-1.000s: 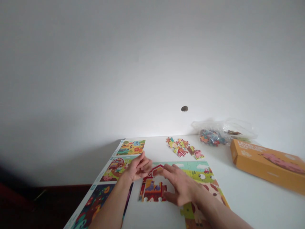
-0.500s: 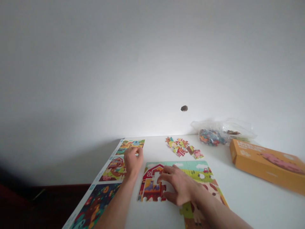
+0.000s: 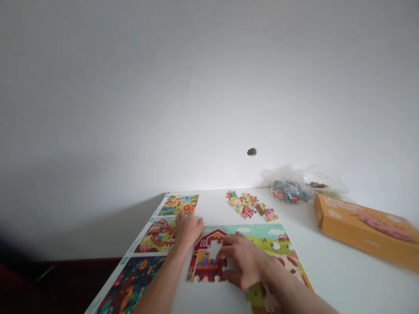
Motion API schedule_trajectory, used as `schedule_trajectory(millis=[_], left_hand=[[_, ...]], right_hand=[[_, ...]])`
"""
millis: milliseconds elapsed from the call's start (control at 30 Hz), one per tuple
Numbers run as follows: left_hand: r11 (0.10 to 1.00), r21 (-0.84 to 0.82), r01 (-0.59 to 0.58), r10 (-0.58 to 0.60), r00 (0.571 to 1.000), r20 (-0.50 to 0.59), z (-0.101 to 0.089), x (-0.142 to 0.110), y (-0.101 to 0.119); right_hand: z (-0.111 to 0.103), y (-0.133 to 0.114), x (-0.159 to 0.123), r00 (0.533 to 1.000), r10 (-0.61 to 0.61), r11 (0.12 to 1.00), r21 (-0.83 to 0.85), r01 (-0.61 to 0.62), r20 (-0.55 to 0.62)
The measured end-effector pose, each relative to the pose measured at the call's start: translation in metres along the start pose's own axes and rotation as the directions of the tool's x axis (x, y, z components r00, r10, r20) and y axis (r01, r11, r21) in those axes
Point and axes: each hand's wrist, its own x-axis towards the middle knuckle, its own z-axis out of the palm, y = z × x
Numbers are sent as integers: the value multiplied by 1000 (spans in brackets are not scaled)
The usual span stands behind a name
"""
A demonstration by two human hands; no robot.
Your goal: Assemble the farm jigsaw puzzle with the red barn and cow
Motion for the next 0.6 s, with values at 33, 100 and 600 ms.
schedule_trajectory(millis=[33,100,600], left_hand=[[1000,-3,-3,3,1000,12,-1,0,0],[1000,-8,-10,11,1000,25,-1,0,0],[834,-182,-520,484,850,-208,-12,-8,2]], right_hand=[[0,0,0,1000,-1,1000,4,1,1],[0,-1,-1,1000,-2,1000,12,2,-1],[-25,38,-11,705,518,798,-22,-602,-484]])
